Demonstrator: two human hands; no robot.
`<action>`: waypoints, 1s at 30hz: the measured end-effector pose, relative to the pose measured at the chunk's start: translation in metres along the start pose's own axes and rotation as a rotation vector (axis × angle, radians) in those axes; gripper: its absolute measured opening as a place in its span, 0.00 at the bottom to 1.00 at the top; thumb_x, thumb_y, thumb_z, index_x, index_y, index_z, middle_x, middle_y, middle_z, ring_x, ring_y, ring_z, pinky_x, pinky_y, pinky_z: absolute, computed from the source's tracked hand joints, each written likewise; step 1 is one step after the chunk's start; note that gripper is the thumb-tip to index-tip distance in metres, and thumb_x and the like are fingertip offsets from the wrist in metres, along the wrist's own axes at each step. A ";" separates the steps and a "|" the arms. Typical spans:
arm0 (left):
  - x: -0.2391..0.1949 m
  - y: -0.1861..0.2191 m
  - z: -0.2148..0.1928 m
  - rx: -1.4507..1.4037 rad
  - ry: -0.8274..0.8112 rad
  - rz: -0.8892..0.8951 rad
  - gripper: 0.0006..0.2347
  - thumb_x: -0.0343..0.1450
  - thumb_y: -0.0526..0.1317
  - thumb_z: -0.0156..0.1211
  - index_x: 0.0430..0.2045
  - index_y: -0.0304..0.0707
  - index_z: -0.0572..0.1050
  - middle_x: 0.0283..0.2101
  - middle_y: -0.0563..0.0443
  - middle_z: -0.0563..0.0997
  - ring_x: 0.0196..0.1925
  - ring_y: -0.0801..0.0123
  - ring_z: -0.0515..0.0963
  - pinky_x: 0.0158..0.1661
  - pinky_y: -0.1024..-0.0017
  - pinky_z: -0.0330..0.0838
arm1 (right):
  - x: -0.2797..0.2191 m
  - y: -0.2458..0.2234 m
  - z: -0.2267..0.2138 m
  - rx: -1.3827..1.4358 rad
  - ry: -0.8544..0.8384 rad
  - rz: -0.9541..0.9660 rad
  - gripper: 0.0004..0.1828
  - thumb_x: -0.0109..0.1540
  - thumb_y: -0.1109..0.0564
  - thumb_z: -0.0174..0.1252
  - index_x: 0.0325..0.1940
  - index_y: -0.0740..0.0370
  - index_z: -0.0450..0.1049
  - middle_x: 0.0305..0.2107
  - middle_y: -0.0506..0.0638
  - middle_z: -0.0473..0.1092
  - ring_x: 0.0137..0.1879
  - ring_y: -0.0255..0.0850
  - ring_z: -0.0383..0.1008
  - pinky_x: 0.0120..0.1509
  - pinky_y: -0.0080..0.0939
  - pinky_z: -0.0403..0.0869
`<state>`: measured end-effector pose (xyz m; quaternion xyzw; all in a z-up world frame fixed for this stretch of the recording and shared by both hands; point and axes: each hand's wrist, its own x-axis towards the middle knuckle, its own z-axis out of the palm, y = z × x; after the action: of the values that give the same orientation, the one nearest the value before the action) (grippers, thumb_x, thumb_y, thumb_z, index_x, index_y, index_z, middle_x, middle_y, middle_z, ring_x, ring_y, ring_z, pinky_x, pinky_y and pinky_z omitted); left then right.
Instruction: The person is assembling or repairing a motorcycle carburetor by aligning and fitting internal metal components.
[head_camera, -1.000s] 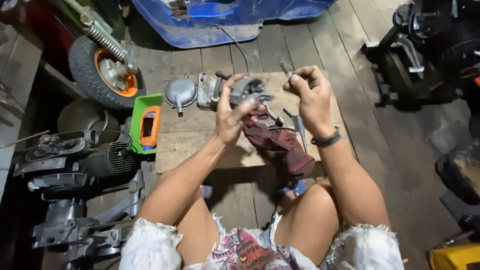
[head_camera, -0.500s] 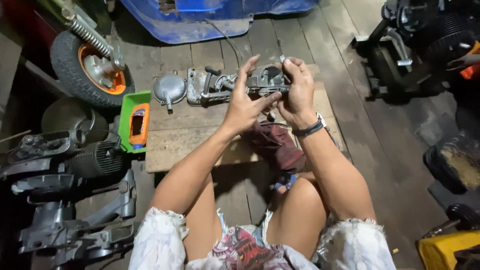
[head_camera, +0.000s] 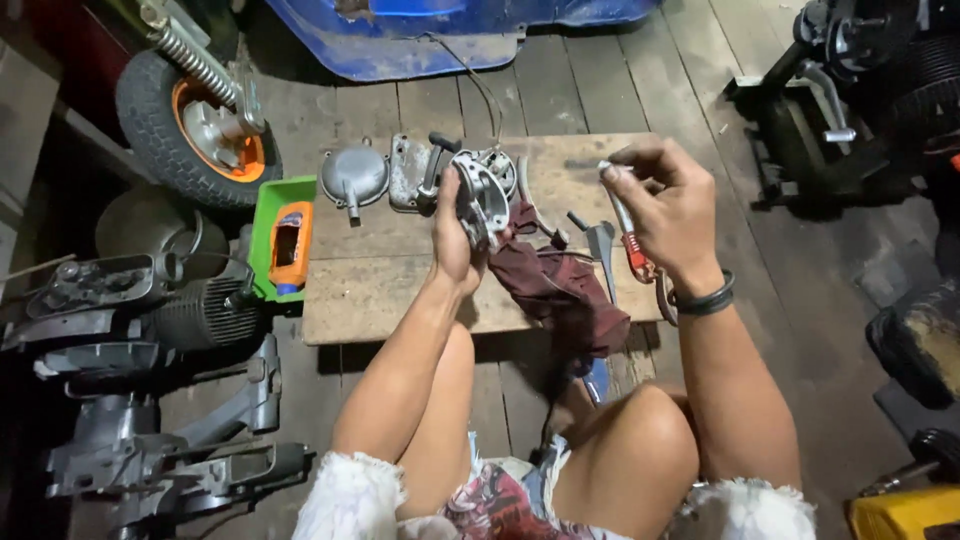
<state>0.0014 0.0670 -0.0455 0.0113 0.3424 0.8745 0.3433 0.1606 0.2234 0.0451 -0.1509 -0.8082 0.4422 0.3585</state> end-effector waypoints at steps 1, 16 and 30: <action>-0.002 0.000 -0.001 0.001 -0.002 0.002 0.21 0.68 0.62 0.59 0.37 0.43 0.74 0.30 0.40 0.82 0.19 0.55 0.82 0.17 0.68 0.81 | 0.003 -0.002 0.001 0.001 0.002 -0.002 0.10 0.66 0.60 0.70 0.50 0.62 0.79 0.37 0.58 0.77 0.41 0.41 0.76 0.43 0.43 0.77; -0.042 -0.014 0.013 0.493 -0.264 0.350 0.12 0.77 0.49 0.54 0.43 0.41 0.75 0.38 0.54 0.70 0.46 0.74 0.69 0.53 0.71 0.68 | -0.024 -0.047 0.006 -0.462 -0.445 -0.284 0.05 0.63 0.58 0.62 0.43 0.58 0.78 0.28 0.58 0.76 0.37 0.57 0.79 0.41 0.55 0.76; -0.042 -0.018 0.015 0.596 -0.304 0.345 0.13 0.76 0.50 0.55 0.44 0.41 0.75 0.39 0.56 0.73 0.46 0.74 0.70 0.54 0.71 0.66 | -0.033 -0.026 0.006 -0.435 -0.322 -0.207 0.05 0.63 0.58 0.62 0.42 0.58 0.80 0.27 0.57 0.78 0.36 0.54 0.81 0.39 0.50 0.77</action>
<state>0.0481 0.0599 -0.0366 0.2978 0.5200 0.7699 0.2193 0.1812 0.1861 0.0496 -0.0687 -0.9417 0.2377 0.2280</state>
